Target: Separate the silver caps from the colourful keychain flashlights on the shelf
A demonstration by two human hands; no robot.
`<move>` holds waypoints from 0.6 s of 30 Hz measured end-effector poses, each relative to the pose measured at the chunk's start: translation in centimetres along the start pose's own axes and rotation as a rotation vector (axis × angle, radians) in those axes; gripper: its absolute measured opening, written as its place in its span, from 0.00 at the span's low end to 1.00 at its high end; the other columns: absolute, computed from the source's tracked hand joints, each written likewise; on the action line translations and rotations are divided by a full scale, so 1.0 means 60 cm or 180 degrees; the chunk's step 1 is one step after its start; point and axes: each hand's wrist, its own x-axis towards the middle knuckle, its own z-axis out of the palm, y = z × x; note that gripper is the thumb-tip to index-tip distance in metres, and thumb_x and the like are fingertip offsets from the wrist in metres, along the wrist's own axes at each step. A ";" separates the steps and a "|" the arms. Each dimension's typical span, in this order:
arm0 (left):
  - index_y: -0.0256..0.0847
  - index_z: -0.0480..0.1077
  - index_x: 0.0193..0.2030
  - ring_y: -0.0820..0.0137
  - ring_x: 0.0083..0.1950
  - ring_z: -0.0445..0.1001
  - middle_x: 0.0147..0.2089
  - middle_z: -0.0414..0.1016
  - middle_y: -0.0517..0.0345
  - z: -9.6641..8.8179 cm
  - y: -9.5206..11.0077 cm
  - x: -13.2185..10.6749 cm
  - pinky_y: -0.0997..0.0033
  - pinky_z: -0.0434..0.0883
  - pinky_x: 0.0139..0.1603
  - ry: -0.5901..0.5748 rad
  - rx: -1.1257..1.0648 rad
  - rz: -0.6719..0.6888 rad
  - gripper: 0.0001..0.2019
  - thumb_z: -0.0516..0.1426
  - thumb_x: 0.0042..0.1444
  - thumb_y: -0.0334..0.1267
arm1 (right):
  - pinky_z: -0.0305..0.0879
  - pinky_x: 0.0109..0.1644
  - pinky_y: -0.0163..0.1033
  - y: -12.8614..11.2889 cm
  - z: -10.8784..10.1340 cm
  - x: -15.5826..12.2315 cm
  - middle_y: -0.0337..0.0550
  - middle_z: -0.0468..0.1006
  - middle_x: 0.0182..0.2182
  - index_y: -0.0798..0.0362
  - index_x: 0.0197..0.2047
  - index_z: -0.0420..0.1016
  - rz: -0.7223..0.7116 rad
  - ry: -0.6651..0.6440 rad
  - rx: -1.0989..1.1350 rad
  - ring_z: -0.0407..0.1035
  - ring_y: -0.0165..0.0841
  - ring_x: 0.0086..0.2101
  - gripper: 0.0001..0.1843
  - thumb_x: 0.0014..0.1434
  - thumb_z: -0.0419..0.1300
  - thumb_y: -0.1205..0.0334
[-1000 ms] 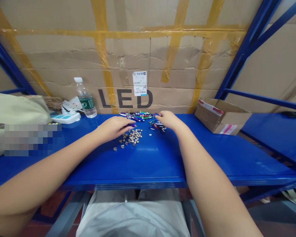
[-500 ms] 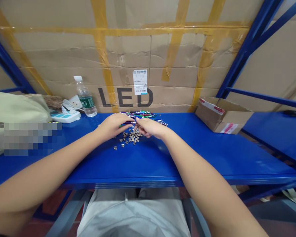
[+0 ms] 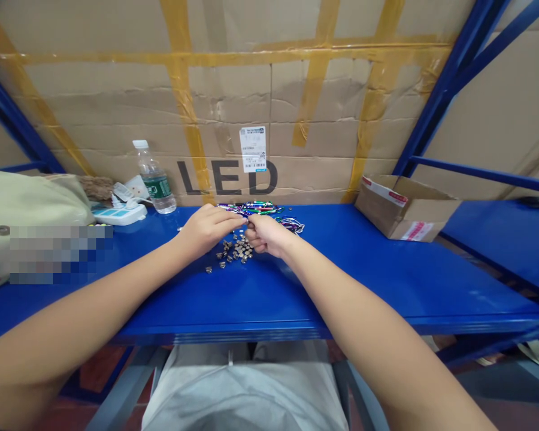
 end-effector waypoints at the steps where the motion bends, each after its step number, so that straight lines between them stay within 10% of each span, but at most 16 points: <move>1: 0.42 0.73 0.50 0.67 0.48 0.76 0.49 0.79 0.52 0.004 -0.001 0.000 0.66 0.66 0.41 0.0063 -0.0052 -0.0060 0.16 0.45 0.69 0.38 | 0.36 0.16 0.28 0.000 0.001 0.000 0.27 0.45 0.12 0.50 0.23 0.47 -0.0065 0.0053 0.0008 0.35 0.23 0.14 0.19 0.68 0.39 0.58; 9: 0.42 0.75 0.46 0.67 0.44 0.78 0.44 0.80 0.55 0.030 0.007 0.004 0.67 0.72 0.46 0.0352 -0.0915 -0.0788 0.09 0.56 0.62 0.36 | 0.36 0.17 0.29 0.003 0.013 0.003 0.27 0.46 0.12 0.51 0.24 0.51 -0.0434 0.0369 -0.0097 0.36 0.22 0.14 0.18 0.67 0.38 0.64; 18: 0.36 0.75 0.44 0.74 0.28 0.77 0.33 0.79 0.58 0.026 0.029 0.019 0.74 0.73 0.36 0.0113 -0.3007 -0.2677 0.08 0.59 0.58 0.33 | 0.43 0.20 0.33 0.025 0.005 0.030 0.31 0.51 0.14 0.50 0.23 0.52 -0.1077 0.0890 -0.0934 0.43 0.25 0.16 0.19 0.66 0.38 0.63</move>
